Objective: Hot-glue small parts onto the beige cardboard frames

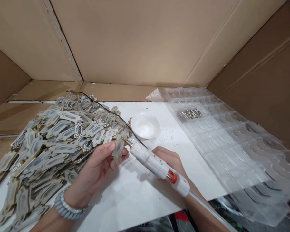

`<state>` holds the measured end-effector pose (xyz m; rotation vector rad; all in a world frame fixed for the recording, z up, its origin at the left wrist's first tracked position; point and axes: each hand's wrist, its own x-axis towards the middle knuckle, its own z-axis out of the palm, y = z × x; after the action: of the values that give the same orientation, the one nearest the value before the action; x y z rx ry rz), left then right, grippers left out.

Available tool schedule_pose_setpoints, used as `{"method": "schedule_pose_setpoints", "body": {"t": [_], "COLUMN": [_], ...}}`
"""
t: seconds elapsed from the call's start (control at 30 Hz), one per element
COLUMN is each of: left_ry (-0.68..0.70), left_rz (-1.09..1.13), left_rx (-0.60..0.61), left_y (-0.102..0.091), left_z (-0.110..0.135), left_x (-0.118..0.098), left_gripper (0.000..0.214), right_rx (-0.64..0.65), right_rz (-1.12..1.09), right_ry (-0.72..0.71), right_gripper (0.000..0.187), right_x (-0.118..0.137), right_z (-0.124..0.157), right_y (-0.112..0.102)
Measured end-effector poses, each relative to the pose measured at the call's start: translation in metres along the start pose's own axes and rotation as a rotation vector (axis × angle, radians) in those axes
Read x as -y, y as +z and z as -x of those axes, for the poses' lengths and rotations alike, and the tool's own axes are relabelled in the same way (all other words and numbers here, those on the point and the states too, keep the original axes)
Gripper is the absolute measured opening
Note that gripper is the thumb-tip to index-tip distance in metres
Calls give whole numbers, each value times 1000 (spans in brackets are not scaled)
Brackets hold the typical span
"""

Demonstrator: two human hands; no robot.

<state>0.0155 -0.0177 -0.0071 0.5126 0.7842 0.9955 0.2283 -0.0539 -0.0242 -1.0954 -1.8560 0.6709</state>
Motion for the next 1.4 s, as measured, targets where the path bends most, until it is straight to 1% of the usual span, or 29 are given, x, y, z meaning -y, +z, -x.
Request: {"method": "schedule_pose_setpoints", "body": {"t": [0.2, 0.47, 0.77, 0.97, 1.1, 1.2, 1.3, 1.33, 1.4], "left_ry": [13, 4, -4, -24, -26, -18, 13, 34, 86], "left_rz": [-6, -3, -15, -27, -108, -205, -219, -215, -220], "left_rx": [26, 6, 2, -7, 32, 77, 65, 56, 43], "left_y": [-2, -4, -2, -1, -2, -2, -3, -3, -6], "left_z": [0, 0, 0, 1, 2, 2, 1, 0, -2], "left_x": [0, 2, -2, -4, -4, -4, -6, -7, -10], "left_gripper": [29, 30, 32, 35, 35, 34, 36, 40, 50], "right_rx": [11, 12, -1, 2, -39, -98, -228, -274, -315], "right_rz": [13, -4, -37, -38, -13, 7, -16, -30, -39], "right_ry": [10, 21, 32, 41, 82, 103, 160, 191, 252], "right_gripper": [17, 17, 17, 22, 28, 26, 23, 25, 32], "right_x": [-1, 1, 0, 1, 1, 1, 4, 6, 7], "right_z": [1, 0, 1, 3, 4, 5, 5, 4, 4], "right_y": [0, 0, 1, 2, 4, 5, 3, 2, 1]}}
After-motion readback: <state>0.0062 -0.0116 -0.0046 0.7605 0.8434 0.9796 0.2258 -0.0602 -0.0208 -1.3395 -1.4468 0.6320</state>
